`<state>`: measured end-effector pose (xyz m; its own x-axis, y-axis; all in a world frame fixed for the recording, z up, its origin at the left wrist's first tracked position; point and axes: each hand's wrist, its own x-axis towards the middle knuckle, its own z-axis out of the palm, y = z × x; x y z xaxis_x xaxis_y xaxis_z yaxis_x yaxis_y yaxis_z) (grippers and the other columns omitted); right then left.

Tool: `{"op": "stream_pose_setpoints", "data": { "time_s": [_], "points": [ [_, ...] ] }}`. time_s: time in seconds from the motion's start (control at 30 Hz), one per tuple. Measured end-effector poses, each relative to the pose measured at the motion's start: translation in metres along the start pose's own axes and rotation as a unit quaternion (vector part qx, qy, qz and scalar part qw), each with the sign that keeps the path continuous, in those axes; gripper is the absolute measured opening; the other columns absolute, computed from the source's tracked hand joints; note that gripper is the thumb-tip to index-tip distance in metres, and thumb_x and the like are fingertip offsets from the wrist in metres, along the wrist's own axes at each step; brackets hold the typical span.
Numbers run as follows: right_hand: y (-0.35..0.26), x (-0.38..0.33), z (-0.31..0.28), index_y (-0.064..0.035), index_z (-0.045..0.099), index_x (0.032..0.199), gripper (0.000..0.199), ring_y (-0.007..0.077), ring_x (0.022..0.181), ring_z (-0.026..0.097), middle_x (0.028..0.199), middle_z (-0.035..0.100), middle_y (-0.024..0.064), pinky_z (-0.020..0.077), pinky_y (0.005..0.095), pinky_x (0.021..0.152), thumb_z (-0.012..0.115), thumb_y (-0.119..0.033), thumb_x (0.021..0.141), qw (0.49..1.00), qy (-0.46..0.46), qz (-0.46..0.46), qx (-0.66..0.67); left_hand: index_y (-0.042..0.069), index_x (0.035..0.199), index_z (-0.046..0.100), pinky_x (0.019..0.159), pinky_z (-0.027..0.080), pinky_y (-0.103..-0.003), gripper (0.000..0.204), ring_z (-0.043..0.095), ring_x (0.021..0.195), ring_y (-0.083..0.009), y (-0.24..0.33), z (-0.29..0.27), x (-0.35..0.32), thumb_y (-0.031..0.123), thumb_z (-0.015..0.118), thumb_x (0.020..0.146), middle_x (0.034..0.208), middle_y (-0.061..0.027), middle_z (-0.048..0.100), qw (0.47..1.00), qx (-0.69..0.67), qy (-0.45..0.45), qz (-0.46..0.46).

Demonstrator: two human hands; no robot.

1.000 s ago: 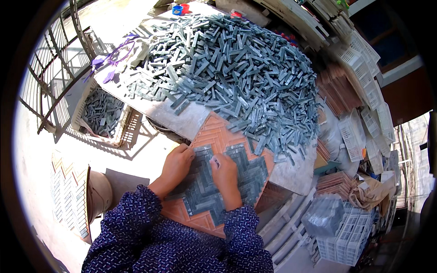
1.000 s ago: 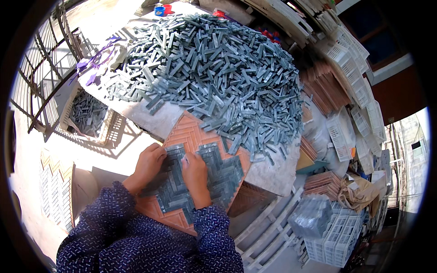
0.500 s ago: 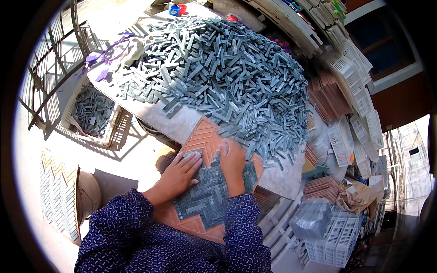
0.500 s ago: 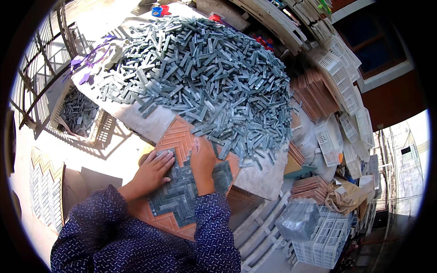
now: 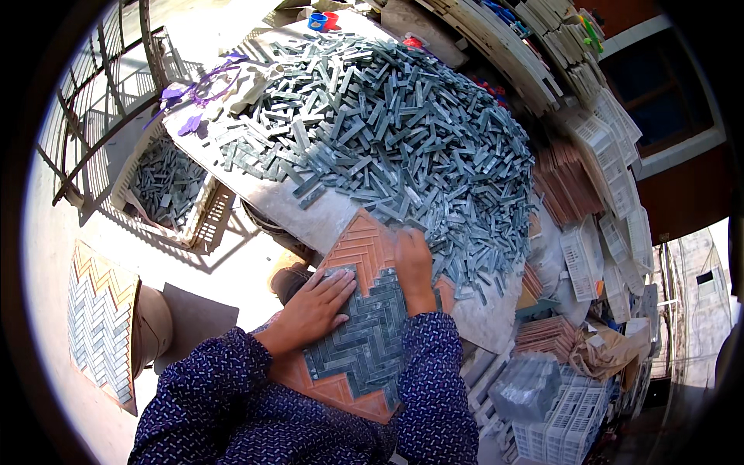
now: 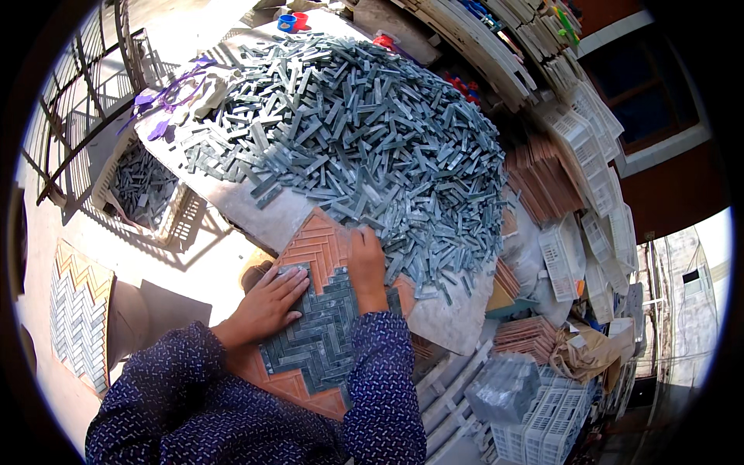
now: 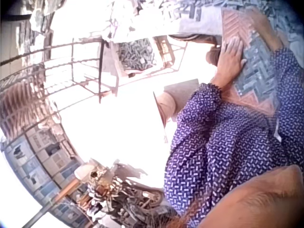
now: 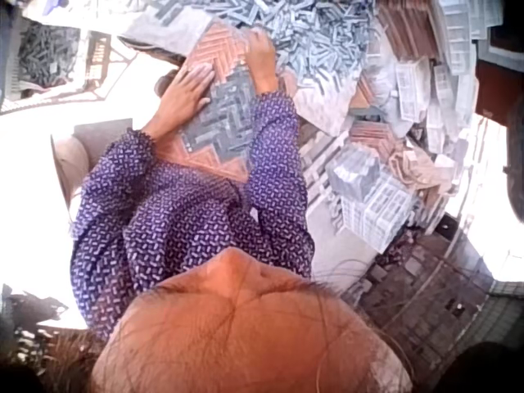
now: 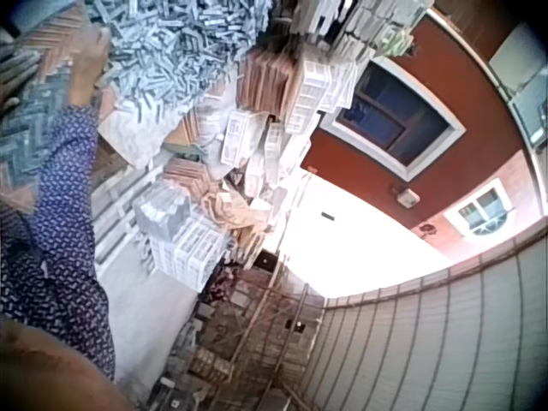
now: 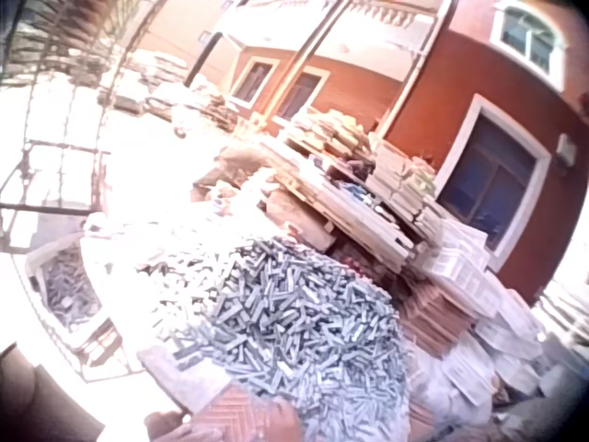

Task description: The person arranges small rectangular tiles by hand on a wooden board, forming a herringbone pattern. The person picks tiles from a nearby pile and places them one by one into the pattern, adjusting positions as needed.

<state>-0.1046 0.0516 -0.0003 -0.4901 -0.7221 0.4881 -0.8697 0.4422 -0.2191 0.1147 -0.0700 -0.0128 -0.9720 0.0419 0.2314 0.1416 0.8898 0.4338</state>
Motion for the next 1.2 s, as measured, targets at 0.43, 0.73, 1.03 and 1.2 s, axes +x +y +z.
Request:
{"op": "stream_pose_setpoints", "data": {
  "time_s": [0.43, 0.73, 1.03, 1.2],
  "points": [
    [-0.058, -0.009, 0.008, 0.0101, 0.060, 0.103, 0.021, 0.0148, 0.072, 0.066, 0.084, 0.067, 0.0109, 0.0557, 0.0245, 0.063, 0.060, -0.001, 0.085, 0.832, -0.048, 0.362, 0.418, 0.000, 0.122, 0.055, 0.105, 0.037, -0.042, 0.044, 0.047, 0.123, -0.0317, -0.007, 0.000, -0.004, 0.016, 0.065, 0.082, 0.127, -0.0161, 0.053, 0.980, -0.123, 0.156, -0.028],
    [-0.069, -0.015, 0.007, 0.0021, 0.067, 0.096, 0.021, 0.0227, 0.068, 0.068, 0.079, 0.069, 0.0159, 0.0518, 0.0326, 0.063, 0.063, -0.011, 0.081, 0.936, -0.103, 0.276, 0.192, 0.003, 0.095, 0.065, 0.076, 0.047, -0.038, 0.019, 0.057, 0.084, -0.0316, -0.039, 0.005, 0.033, 0.006, 0.064, 0.076, 0.087, -0.0126, 0.057, 0.946, -0.176, 0.255, -0.095],
    [-0.021, 0.000, -0.016, -0.0020, 0.066, 0.101, 0.024, 0.0318, 0.084, 0.062, 0.092, 0.063, 0.0166, 0.0491, 0.0386, 0.073, 0.063, -0.005, 0.077, 0.985, -0.020, 0.172, -0.016, 0.002, 0.077, 0.064, 0.069, 0.046, -0.040, 0.004, 0.055, 0.076, -0.0326, -0.040, 0.005, 0.046, 0.005, 0.062, 0.075, 0.076, -0.0133, 0.054, 0.951, -0.175, 0.215, -0.134],
    [-0.010, 0.008, -0.020, -0.0024, 0.064, 0.104, 0.026, 0.0363, 0.093, 0.058, 0.101, 0.058, 0.0180, 0.0471, 0.0412, 0.079, 0.063, -0.004, 0.078, 0.987, -0.104, 0.123, -0.019, 0.004, 0.082, 0.064, 0.072, 0.047, -0.041, 0.006, 0.056, 0.082, -0.0338, -0.040, 0.003, 0.050, 0.003, 0.063, 0.076, 0.081, -0.0131, 0.055, 0.947, -0.211, 0.187, -0.155]
  ]
}}
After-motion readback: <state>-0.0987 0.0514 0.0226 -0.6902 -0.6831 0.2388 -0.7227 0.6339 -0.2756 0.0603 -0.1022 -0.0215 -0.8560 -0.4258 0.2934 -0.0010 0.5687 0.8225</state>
